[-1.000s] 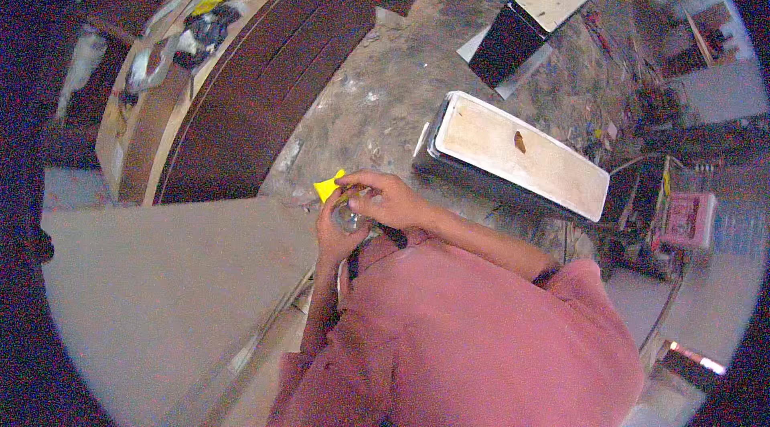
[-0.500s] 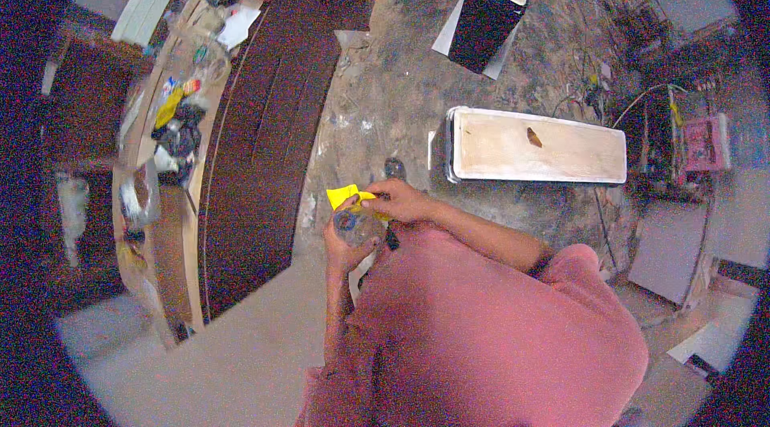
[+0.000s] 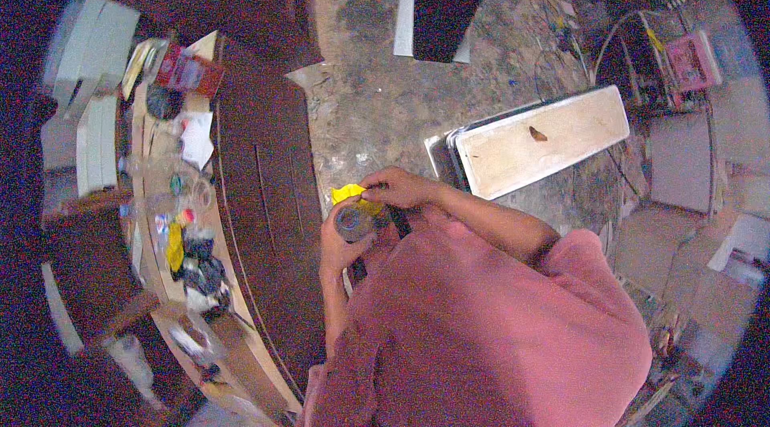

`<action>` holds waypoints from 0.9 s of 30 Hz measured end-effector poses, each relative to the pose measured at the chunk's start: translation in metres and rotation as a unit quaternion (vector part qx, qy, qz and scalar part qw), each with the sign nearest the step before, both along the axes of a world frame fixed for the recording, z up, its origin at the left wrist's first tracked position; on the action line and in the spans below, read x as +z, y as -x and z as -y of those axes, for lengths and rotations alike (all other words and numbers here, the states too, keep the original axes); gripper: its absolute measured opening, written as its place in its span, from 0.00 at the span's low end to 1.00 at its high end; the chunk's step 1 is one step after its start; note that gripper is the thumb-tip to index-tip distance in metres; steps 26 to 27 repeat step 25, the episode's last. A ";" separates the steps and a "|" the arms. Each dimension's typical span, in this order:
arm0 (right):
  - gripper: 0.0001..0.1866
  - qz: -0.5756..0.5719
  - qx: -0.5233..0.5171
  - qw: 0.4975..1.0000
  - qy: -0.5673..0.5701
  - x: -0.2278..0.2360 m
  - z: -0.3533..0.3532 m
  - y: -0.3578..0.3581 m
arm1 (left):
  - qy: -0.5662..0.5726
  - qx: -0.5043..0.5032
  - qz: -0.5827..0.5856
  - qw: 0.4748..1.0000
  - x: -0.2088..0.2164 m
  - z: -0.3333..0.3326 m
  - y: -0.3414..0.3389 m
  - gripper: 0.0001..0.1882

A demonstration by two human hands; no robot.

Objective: The person wipes the top and side edges of two rectangular furniture pieces using a yellow cloth. They hold a plastic water bottle in the other hand and occasionally pour water onto the cloth or the furniture surface while continuing to wipe.

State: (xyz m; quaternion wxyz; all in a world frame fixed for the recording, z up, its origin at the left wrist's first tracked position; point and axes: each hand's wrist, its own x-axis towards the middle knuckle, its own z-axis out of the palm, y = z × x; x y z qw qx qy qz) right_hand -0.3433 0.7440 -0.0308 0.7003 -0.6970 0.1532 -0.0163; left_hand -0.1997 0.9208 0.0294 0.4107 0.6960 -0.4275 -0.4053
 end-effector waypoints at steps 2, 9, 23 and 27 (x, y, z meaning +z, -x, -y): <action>0.19 -0.036 -0.046 0.998 -0.028 -0.007 0.009 0.000 | -0.026 -0.052 0.004 0.998 -0.007 0.027 -0.019 0.39; 0.16 -0.137 -0.249 0.956 -0.076 -0.005 0.022 -0.021 | -0.098 -0.339 -0.025 0.935 -0.016 0.127 -0.089 0.36; 0.08 -0.017 -0.587 0.784 -0.200 0.007 0.043 -0.041 | -0.028 -0.591 -0.043 0.805 -0.024 0.303 -0.126 0.39; 0.07 -0.030 -0.597 0.788 -0.147 0.012 0.050 -0.032 | -0.062 -0.625 0.004 0.778 -0.024 0.326 -0.114 0.46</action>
